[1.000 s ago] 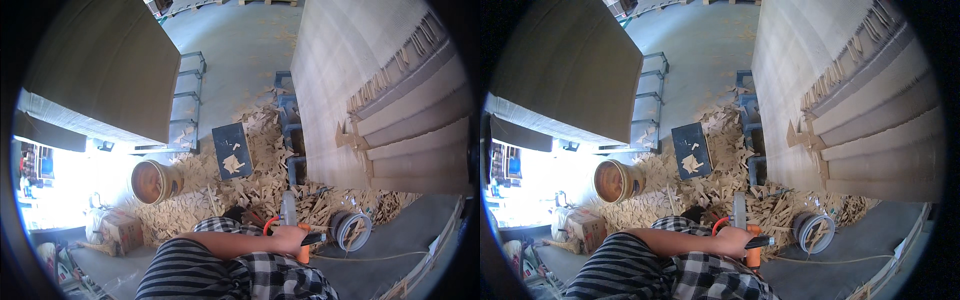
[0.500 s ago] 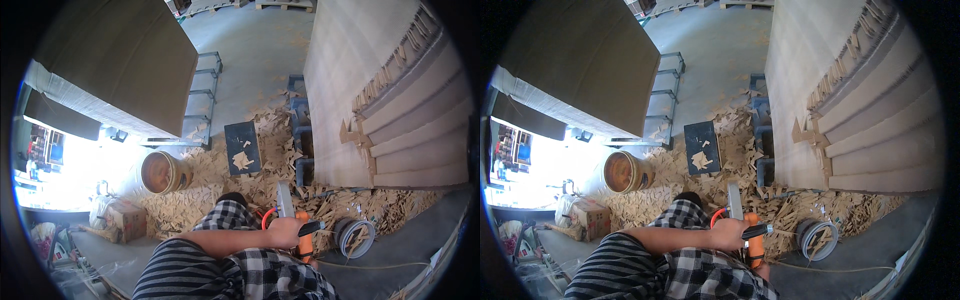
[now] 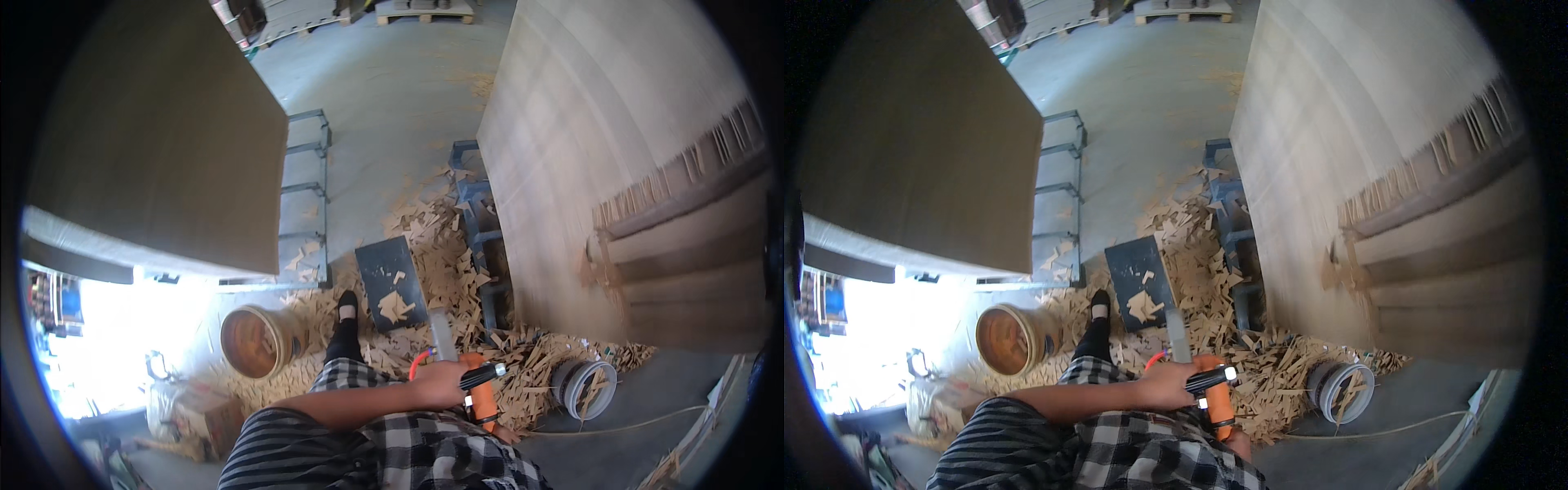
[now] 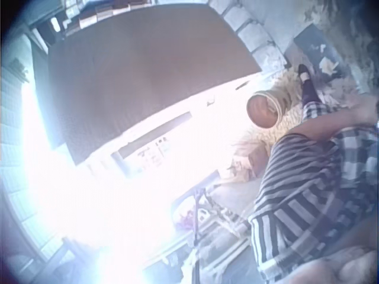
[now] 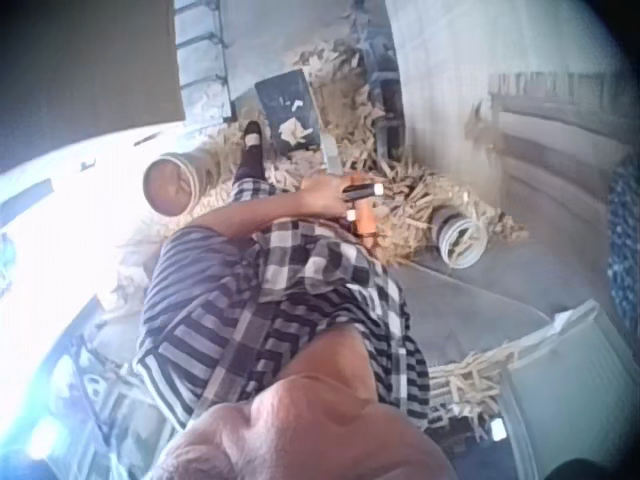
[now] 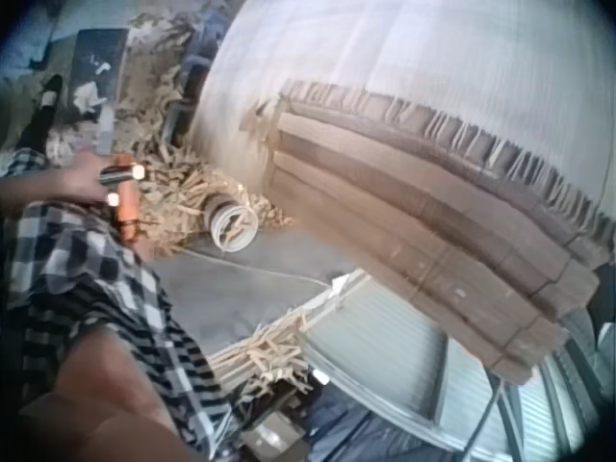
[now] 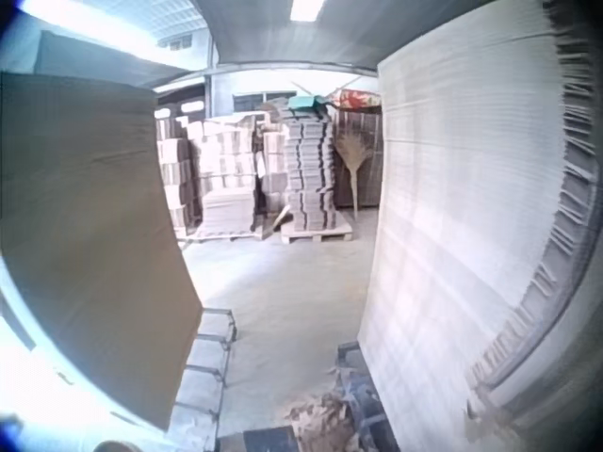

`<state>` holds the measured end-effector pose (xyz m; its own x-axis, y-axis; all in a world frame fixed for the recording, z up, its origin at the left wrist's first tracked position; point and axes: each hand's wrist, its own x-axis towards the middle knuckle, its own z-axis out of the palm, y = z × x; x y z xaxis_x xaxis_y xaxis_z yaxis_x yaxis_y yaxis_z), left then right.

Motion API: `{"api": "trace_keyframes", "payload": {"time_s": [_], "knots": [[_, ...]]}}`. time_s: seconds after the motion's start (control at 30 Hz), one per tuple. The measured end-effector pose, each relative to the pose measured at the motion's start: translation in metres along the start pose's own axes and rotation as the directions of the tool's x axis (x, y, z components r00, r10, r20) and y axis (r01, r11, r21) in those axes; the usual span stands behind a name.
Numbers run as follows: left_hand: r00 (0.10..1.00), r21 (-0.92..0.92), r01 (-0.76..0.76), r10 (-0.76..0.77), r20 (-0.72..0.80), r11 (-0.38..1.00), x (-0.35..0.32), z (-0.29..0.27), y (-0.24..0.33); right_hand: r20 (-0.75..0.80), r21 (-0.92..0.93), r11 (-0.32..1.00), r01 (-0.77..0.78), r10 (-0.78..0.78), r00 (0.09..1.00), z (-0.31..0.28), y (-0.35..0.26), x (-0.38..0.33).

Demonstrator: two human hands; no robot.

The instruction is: The person uses a handheld electric cutter to slice a stack of corrugated cardboard sheets into smaller pieces. The person repeatedly repositions the stack and continues cutting until the stack is reduced.

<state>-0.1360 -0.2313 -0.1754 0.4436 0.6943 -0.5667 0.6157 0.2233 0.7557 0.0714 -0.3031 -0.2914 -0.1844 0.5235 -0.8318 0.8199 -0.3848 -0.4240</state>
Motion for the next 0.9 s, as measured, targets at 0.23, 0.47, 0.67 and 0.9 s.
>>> {"api": "trace_keyframes", "payload": {"time_s": [0.23,0.47,0.67,0.9], "knots": [[0.997,-0.13,0.038,-0.029,0.073,0.991,-0.01,-0.152,-0.144,0.369,0.11,0.97,-0.217,0.163,0.915,0.024,-0.127,0.042],[0.813,-0.267,0.561,-0.582,0.0,0.784,-0.05,-0.255,-0.224,0.463,0.408,0.912,-0.041,-0.167,0.871,0.031,-0.217,0.196],[0.632,-0.358,0.717,-0.775,-0.031,0.599,-0.036,-0.295,-0.27,-0.175,-0.073,0.982,-0.173,0.158,0.972,0.014,-0.178,0.418],[0.623,-0.45,0.641,-0.764,-0.168,0.621,-0.018,-0.25,-0.355,-0.157,0.363,0.898,-0.249,0.322,0.933,0.08,-0.107,0.551]]}}
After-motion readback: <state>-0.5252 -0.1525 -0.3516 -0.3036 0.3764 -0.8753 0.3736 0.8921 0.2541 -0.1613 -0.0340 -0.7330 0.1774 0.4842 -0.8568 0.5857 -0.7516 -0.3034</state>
